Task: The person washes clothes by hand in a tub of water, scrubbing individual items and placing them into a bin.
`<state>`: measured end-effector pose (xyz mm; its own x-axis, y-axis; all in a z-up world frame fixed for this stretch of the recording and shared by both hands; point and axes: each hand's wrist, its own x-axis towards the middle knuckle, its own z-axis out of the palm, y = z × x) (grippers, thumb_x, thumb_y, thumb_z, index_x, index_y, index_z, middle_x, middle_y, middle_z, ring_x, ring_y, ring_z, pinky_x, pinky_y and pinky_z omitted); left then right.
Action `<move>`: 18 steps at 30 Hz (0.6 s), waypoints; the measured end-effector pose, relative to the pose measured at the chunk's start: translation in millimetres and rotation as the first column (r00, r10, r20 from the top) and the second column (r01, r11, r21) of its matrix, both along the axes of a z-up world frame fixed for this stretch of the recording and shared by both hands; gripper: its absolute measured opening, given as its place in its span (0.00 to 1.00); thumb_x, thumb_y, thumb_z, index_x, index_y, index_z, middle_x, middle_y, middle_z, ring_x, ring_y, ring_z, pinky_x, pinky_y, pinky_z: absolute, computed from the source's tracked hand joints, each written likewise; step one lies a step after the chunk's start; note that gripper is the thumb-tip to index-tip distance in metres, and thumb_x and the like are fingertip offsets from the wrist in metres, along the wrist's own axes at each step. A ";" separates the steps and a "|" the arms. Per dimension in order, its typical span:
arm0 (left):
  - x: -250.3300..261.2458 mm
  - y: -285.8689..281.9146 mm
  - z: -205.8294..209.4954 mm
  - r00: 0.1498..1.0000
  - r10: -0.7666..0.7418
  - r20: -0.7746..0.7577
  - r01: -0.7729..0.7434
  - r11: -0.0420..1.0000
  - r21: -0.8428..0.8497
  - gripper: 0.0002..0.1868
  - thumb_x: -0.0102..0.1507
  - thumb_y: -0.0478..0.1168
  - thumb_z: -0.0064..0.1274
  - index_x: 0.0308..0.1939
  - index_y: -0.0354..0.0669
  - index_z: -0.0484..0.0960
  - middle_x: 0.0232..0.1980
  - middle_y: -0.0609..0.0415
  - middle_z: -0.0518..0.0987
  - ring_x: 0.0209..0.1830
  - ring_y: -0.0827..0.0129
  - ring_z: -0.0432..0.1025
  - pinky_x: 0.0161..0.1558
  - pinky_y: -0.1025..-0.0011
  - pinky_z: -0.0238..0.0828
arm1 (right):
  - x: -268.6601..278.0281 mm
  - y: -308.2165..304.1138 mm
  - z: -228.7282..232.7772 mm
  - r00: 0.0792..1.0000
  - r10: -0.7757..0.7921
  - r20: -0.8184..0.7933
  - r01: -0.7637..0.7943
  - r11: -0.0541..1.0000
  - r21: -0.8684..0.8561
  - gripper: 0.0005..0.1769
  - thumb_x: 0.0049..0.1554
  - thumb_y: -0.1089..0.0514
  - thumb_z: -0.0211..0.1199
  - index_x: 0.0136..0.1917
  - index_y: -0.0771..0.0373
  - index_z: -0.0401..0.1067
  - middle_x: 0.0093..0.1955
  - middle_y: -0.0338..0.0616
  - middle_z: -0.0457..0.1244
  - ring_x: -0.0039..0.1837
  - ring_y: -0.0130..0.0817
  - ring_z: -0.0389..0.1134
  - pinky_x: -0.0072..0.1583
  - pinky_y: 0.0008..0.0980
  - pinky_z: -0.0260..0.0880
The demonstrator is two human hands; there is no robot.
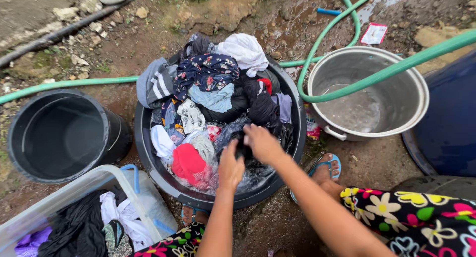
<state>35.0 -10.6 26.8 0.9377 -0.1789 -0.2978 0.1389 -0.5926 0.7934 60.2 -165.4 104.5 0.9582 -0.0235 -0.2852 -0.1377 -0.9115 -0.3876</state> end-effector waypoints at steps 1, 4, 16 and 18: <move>-4.5 0.0 -4.5 0.994 -0.109 -0.028 0.112 0.983 0.145 0.34 0.67 0.46 0.54 0.76 0.61 0.60 0.81 0.53 0.58 0.83 0.52 0.47 0.75 0.44 0.41 | -14.3 0.1 -30.1 0.985 0.154 0.082 -0.143 0.981 -0.132 0.31 0.61 0.43 0.54 0.76 0.43 0.58 0.76 0.54 0.55 0.74 0.57 0.57 0.66 0.59 0.60; -23.3 2.3 -9.8 0.910 -0.311 -0.273 0.402 0.822 0.403 0.51 0.57 0.55 0.61 0.79 0.69 0.48 0.84 0.64 0.46 0.84 0.61 0.37 0.75 0.39 0.34 | -41.6 0.4 -97.0 0.962 0.273 0.009 -0.257 0.914 -0.313 0.39 0.59 0.39 0.54 0.80 0.37 0.45 0.84 0.46 0.38 0.82 0.53 0.42 0.72 0.67 0.45; 13.2 -0.6 -36.5 0.711 -0.235 -0.662 0.480 0.851 0.214 0.59 0.43 0.70 0.67 0.72 0.41 0.73 0.73 0.42 0.75 0.72 0.53 0.70 0.71 0.59 0.62 | 32.2 -20.4 -171.4 0.907 0.144 -0.395 -0.142 0.989 0.035 0.27 0.62 0.41 0.49 0.59 0.61 0.76 0.61 0.60 0.69 0.63 0.56 0.71 0.65 0.48 0.70; 12.4 7.0 -21.0 0.847 -0.172 -0.502 0.327 0.914 0.239 0.62 0.39 0.64 0.68 0.75 0.45 0.68 0.71 0.40 0.77 0.71 0.52 0.72 0.69 0.59 0.66 | 55.8 -9.8 -115.9 0.980 -0.169 -0.108 0.179 0.980 0.088 0.36 0.67 0.33 0.46 0.50 0.70 0.75 0.51 0.67 0.67 0.56 0.63 0.69 0.58 0.53 0.68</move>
